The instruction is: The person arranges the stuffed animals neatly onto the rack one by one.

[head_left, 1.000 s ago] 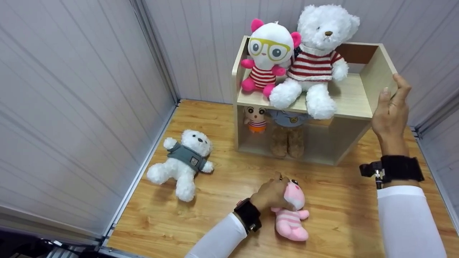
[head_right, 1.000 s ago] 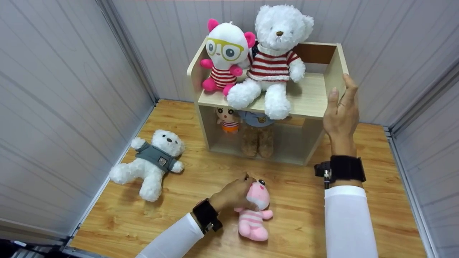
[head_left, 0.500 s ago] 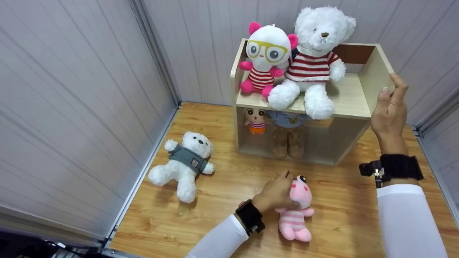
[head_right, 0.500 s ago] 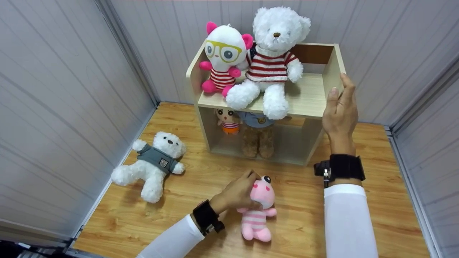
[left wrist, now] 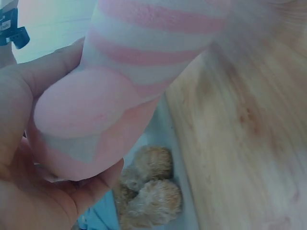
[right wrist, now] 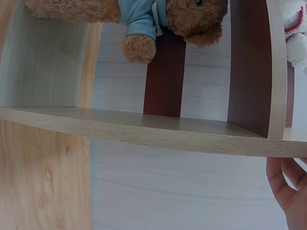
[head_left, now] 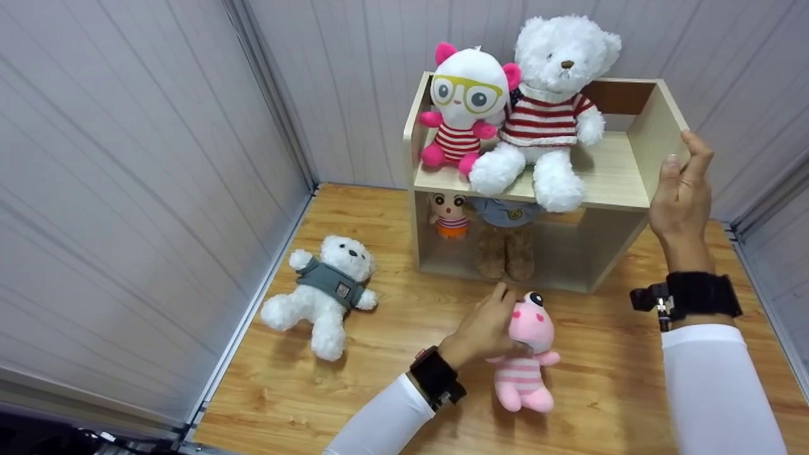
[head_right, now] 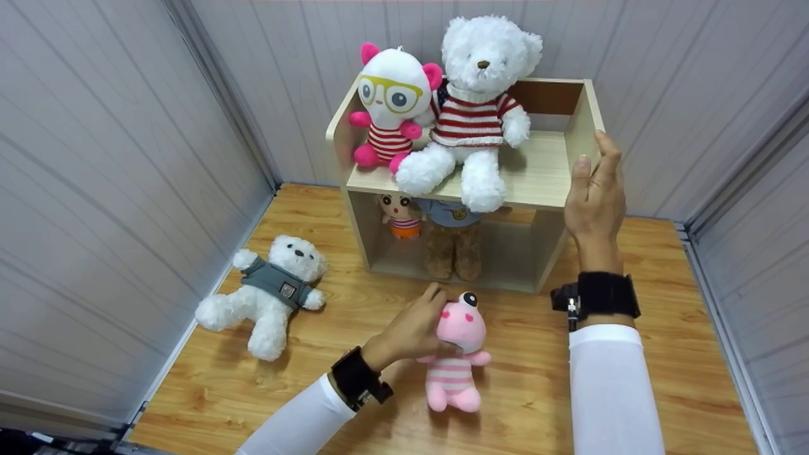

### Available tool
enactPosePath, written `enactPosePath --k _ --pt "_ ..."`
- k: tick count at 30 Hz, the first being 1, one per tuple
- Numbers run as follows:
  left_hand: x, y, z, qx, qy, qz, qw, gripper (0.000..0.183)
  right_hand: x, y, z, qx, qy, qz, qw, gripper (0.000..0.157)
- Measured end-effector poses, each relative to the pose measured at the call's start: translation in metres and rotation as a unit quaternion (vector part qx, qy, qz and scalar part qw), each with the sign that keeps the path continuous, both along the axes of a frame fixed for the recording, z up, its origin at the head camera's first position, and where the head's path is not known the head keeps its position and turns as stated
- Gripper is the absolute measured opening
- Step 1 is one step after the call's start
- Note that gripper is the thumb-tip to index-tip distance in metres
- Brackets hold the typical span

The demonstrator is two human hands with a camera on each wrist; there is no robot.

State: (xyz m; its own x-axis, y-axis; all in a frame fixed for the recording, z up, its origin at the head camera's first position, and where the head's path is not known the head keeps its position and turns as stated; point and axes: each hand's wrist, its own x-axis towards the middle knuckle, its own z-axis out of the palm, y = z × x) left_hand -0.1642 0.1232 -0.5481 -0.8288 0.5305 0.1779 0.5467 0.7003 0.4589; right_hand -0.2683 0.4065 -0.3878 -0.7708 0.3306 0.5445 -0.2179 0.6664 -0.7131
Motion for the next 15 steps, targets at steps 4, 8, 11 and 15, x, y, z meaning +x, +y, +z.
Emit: enactPosePath --k 4,8,11,15 --pt "0.0 -0.001 0.007 0.017 0.006 -0.009 0.9998 0.09 0.0 0.0 0.0 -0.001 -0.003 0.002 1.0 0.042" --pt "-0.002 -0.002 0.013 0.032 0.01 -0.013 0.9994 0.086 0.0 0.002 0.0 -0.011 -0.006 0.015 1.0 0.043" --pt "-0.003 -0.004 0.018 0.038 0.012 -0.01 0.9991 0.087 0.0 0.002 0.0 -0.016 -0.006 0.025 1.0 0.044" --pt "-0.005 -0.006 0.028 0.047 0.023 -0.011 0.9986 0.087 0.0 0.002 0.001 -0.014 -0.006 0.021 1.0 0.044"
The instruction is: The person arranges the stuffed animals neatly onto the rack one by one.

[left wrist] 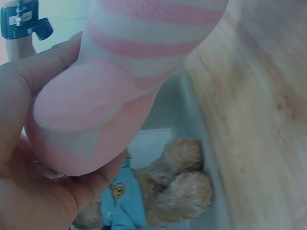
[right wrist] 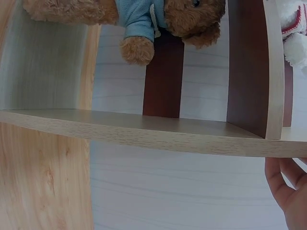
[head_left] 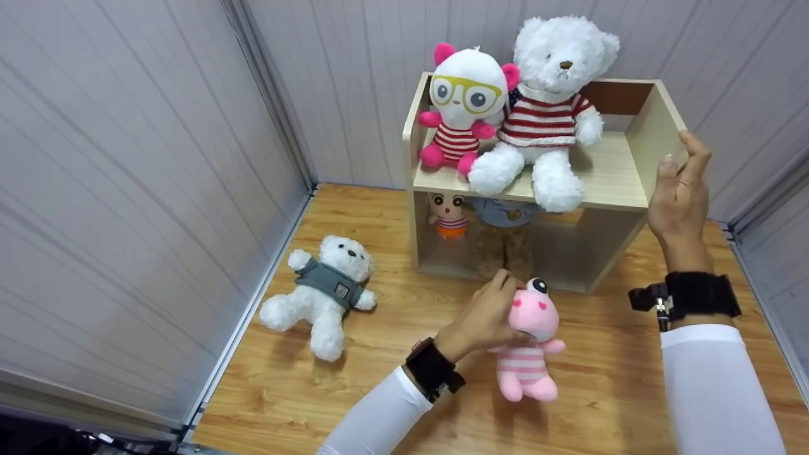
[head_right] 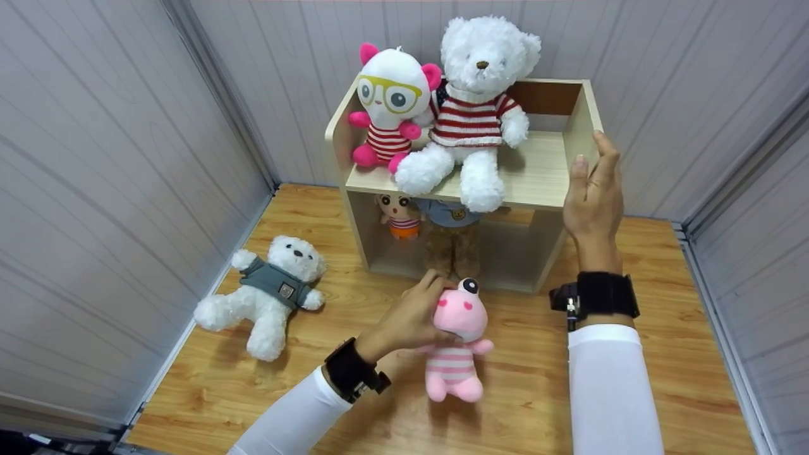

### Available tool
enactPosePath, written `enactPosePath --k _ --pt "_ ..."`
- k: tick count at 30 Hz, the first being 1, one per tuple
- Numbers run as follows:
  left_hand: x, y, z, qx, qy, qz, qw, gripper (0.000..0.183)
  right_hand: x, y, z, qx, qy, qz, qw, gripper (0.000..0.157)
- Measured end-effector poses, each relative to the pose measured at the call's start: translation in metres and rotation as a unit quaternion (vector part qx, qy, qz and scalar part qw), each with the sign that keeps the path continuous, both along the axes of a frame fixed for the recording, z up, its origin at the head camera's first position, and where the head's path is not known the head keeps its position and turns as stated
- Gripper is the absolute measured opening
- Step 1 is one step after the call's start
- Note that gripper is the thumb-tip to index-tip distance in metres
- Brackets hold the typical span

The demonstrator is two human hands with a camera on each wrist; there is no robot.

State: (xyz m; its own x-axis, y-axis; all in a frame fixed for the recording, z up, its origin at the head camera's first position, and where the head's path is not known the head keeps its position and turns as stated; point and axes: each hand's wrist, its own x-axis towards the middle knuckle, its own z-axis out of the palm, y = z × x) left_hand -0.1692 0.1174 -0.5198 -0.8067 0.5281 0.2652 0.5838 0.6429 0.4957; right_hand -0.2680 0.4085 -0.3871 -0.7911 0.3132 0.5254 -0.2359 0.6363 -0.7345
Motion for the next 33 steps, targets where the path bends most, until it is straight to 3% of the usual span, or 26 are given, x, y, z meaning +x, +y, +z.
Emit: enactPosePath --k 7,17,23,28,33 --pt "-0.007 -0.001 0.036 0.036 0.036 -0.014 0.9986 0.083 0.0 0.0 0.001 0.006 -0.002 -0.004 1.0 0.043" --pt "-0.023 0.005 0.111 0.083 0.118 -0.026 0.9892 0.085 0.0 -0.001 0.0 0.006 -0.007 -0.006 1.0 0.043" --pt "-0.038 0.014 0.158 0.16 0.146 -0.028 0.976 0.082 -0.001 -0.003 -0.001 -0.004 -0.015 0.012 1.0 0.045" --pt "-0.055 0.023 0.192 0.226 0.161 0.003 0.9606 0.08 0.002 -0.001 0.002 -0.017 -0.053 0.044 0.998 0.048" --pt "-0.074 0.037 0.218 0.247 0.196 0.032 0.9484 0.081 0.009 0.006 0.009 -0.03 -0.082 0.083 0.993 0.049"
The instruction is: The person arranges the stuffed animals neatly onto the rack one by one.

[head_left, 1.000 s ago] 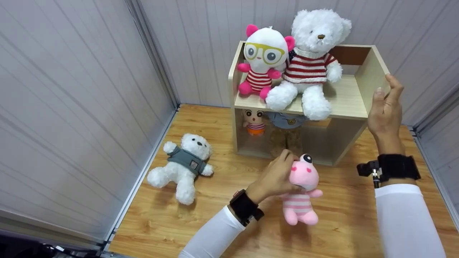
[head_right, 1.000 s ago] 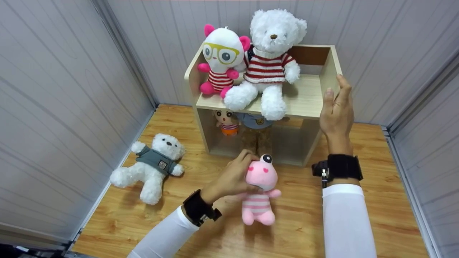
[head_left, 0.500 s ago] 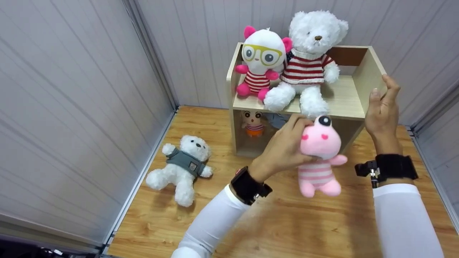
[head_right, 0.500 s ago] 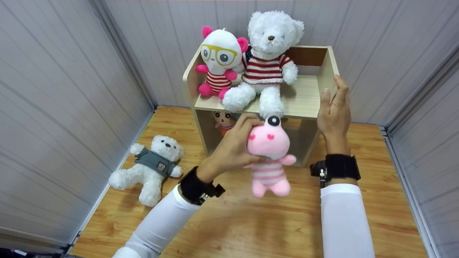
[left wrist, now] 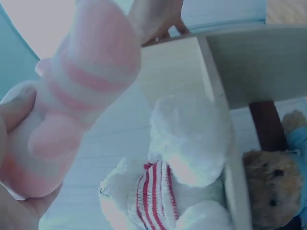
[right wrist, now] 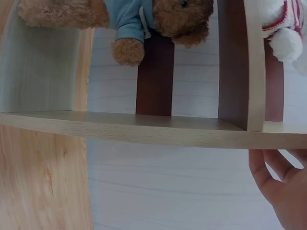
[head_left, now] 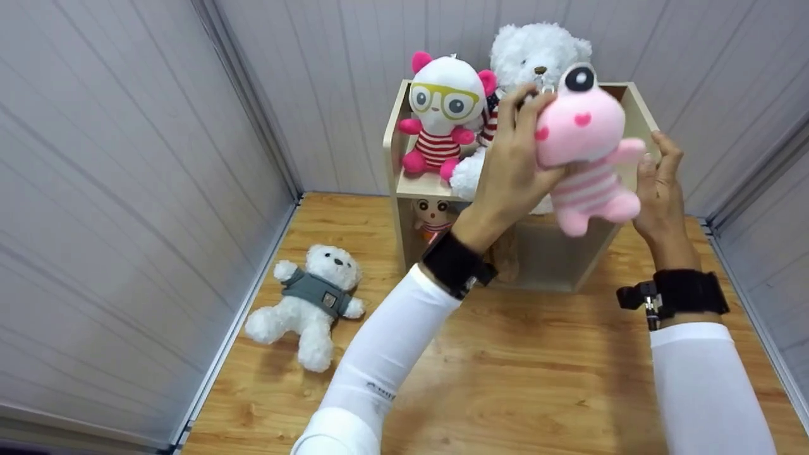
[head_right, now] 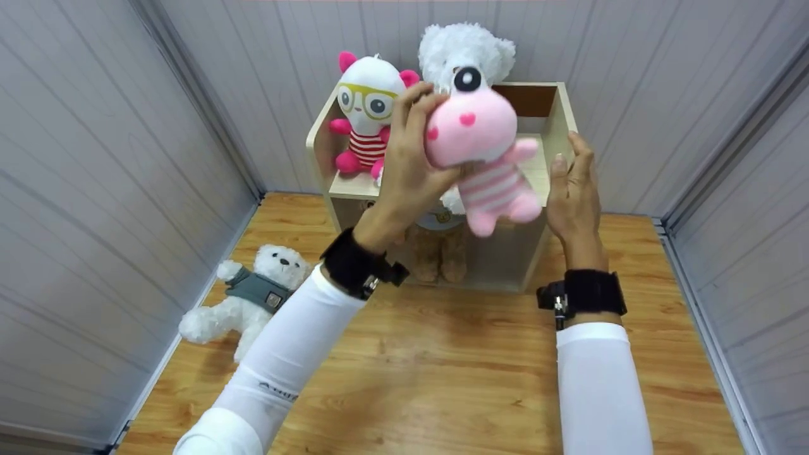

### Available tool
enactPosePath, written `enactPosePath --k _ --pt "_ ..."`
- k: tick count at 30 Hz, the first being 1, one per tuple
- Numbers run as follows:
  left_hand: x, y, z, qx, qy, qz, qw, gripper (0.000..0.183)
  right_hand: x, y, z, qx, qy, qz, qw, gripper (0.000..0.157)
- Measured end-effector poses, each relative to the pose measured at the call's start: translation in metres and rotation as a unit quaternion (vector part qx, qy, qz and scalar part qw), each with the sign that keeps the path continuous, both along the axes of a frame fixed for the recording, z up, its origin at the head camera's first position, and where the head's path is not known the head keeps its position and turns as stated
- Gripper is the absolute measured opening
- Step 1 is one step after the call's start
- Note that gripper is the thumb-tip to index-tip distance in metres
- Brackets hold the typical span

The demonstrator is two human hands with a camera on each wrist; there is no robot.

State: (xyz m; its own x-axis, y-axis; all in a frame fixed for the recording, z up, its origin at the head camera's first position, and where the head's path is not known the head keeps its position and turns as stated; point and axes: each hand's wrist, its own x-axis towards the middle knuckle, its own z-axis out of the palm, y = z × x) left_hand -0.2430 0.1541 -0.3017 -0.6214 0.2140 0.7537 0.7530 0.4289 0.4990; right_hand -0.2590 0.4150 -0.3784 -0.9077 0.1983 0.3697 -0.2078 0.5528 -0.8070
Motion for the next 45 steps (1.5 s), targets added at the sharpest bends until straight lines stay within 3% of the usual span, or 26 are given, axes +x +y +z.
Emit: enactPosePath --k 3,7,13,16,22,29,35,45 --pt "-0.012 0.006 0.009 -0.005 0.025 0.033 0.9991 0.083 -0.001 -0.003 0.001 -0.006 0.003 0.013 1.0 0.048" --pt "-0.026 0.016 0.011 -0.034 0.054 0.07 0.9955 0.081 -0.004 -0.008 0.001 -0.006 0.007 0.02 1.0 0.047" --pt "-0.046 0.036 0.003 -0.078 0.091 0.077 0.9898 0.068 -0.005 -0.011 -0.001 -0.003 0.013 0.023 1.0 0.047" --pt "-0.056 0.041 -0.005 -0.121 0.084 0.084 0.9855 0.067 -0.006 -0.016 -0.002 -0.006 0.012 0.029 0.999 0.049" --pt "-0.069 0.043 -0.019 -0.266 0.042 0.132 0.9539 0.066 -0.009 -0.025 -0.006 -0.022 0.022 0.04 0.999 0.051" --pt "-0.071 0.044 -0.024 -0.32 -0.016 0.176 0.9307 0.075 -0.009 -0.019 -0.001 -0.019 0.03 0.032 0.999 0.049" --pt "-0.073 0.045 -0.029 -0.339 -0.035 0.2 0.9184 0.075 -0.007 -0.01 0.001 -0.013 0.024 0.016 0.999 0.049" --pt "-0.059 0.035 -0.036 -0.376 -0.094 0.166 0.9066 0.092 -0.006 -0.002 0.002 -0.01 0.027 0.003 1.0 0.052"
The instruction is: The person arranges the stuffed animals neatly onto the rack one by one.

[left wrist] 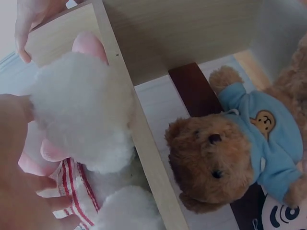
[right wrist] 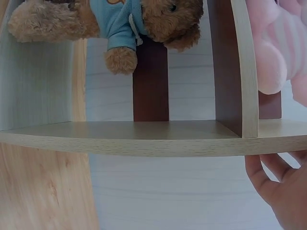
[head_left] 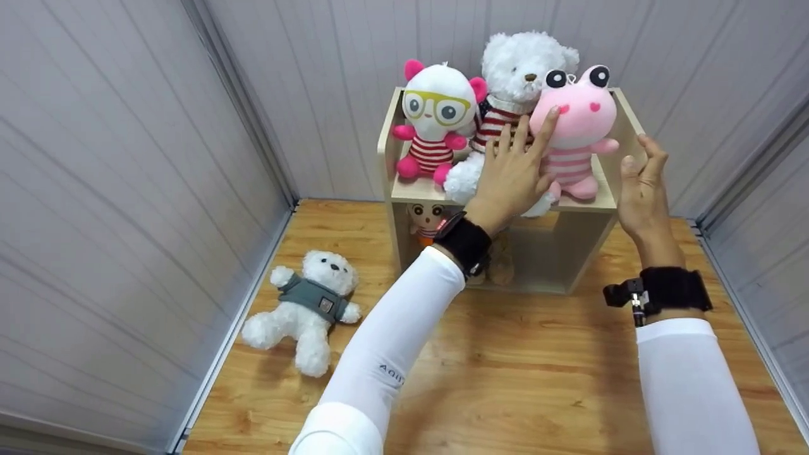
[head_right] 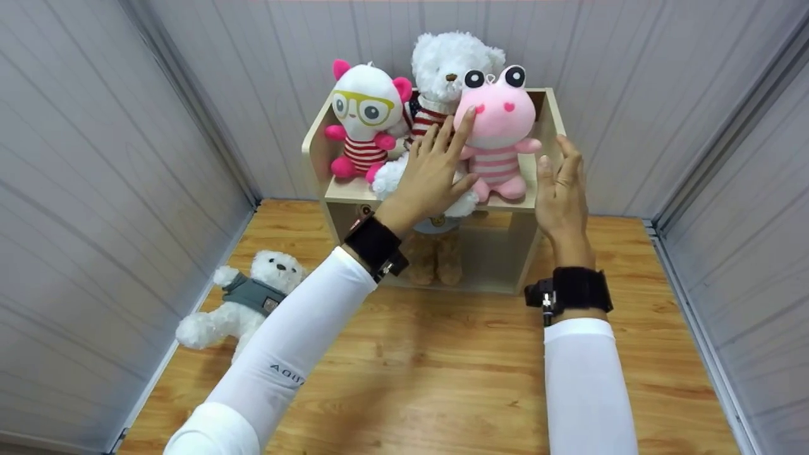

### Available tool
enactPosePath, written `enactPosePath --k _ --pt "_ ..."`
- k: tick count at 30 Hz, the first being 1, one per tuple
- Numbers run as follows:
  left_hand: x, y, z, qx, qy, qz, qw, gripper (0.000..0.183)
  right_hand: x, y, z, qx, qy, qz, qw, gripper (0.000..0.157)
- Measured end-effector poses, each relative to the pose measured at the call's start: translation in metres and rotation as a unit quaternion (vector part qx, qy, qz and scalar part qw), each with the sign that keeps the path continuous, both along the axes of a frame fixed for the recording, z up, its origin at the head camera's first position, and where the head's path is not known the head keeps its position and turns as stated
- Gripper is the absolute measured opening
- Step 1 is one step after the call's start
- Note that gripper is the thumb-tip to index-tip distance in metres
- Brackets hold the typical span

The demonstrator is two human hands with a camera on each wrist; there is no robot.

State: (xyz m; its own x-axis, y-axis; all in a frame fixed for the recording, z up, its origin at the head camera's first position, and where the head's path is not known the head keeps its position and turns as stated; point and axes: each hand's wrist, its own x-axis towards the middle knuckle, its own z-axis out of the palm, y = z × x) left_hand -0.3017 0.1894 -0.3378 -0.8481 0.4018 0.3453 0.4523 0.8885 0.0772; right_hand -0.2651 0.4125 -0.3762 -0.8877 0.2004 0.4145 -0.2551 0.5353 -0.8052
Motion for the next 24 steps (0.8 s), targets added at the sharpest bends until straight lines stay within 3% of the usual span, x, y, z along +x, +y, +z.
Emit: enactPosePath --k 7,11,14,17,21,24 --pt "0.02 -0.02 -0.008 0.021 -0.01 -0.027 0.9994 0.081 0.0 -0.001 -0.001 -0.008 0.003 0.005 1.0 0.051" --pt "0.037 -0.04 -0.02 0.054 0.022 -0.058 0.9966 0.07 -0.001 -0.003 -0.001 -0.011 0.002 0.004 1.0 0.049" --pt "0.052 -0.064 -0.04 0.121 0.074 -0.093 0.9855 0.057 -0.003 -0.005 -0.002 -0.012 0.005 0.004 1.0 0.048" --pt "0.067 -0.092 -0.068 0.196 0.124 -0.113 0.9661 0.041 -0.005 -0.007 -0.003 -0.015 0.011 0.006 1.0 0.047" --pt "0.079 -0.133 -0.104 0.262 0.141 -0.085 0.9507 0.029 -0.005 -0.005 -0.003 -0.015 0.011 0.006 1.0 0.048" --pt "0.079 -0.165 -0.13 0.277 0.132 -0.034 0.9512 0.026 -0.004 -0.001 -0.001 -0.012 0.01 -0.003 1.0 0.049"
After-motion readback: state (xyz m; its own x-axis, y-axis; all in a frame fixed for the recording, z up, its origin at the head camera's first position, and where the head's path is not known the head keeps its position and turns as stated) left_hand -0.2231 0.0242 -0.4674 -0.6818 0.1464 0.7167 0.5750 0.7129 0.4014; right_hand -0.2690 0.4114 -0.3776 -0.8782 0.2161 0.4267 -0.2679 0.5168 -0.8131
